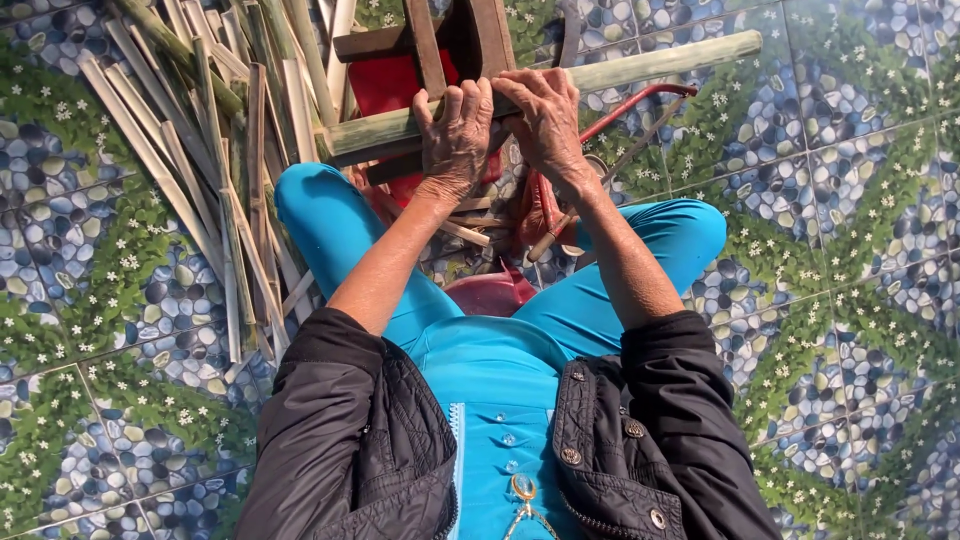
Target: The person sits cross-legged on a tiled floor and uses a red bow saw to cut a long bamboo pole resting on a small wooden stand. The person repeatedly positions the bamboo, saws through it, and adjusts the pole to continue cutting.
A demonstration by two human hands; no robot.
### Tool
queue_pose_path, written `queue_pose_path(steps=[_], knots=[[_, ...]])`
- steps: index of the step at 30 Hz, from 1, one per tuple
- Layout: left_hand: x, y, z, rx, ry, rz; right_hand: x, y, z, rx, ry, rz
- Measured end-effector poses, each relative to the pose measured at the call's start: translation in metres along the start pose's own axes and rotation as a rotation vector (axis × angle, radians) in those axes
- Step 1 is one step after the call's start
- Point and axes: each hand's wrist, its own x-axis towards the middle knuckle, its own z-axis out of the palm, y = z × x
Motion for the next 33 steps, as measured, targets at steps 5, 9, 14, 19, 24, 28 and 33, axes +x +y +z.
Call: queue_pose_path(steps=[5,9,14,19,24,28,33], knots=[[-0.003,0.004,0.005,-0.059,0.01,-0.025,0.006,0.014,-0.013,0.106,-0.034,-0.096],[-0.001,0.004,-0.001,-0.094,0.044,-0.006,-0.005,0.037,-0.017,0.046,0.085,0.039],[-0.004,0.001,0.001,-0.062,-0.018,0.02,-0.012,0.04,-0.023,-0.148,0.061,-0.002],[-0.003,0.001,-0.003,-0.033,-0.013,0.037,-0.001,0.042,-0.011,-0.193,-0.084,-0.103],[-0.001,0.002,-0.004,-0.035,-0.011,0.03,-0.001,0.053,-0.005,-0.179,-0.048,-0.146],[-0.001,0.002,-0.007,-0.055,-0.011,0.031,-0.002,0.049,-0.006,-0.146,-0.044,-0.118],[0.0,0.003,-0.005,-0.05,0.005,0.031,0.0,0.049,-0.007,-0.128,-0.042,-0.109]])
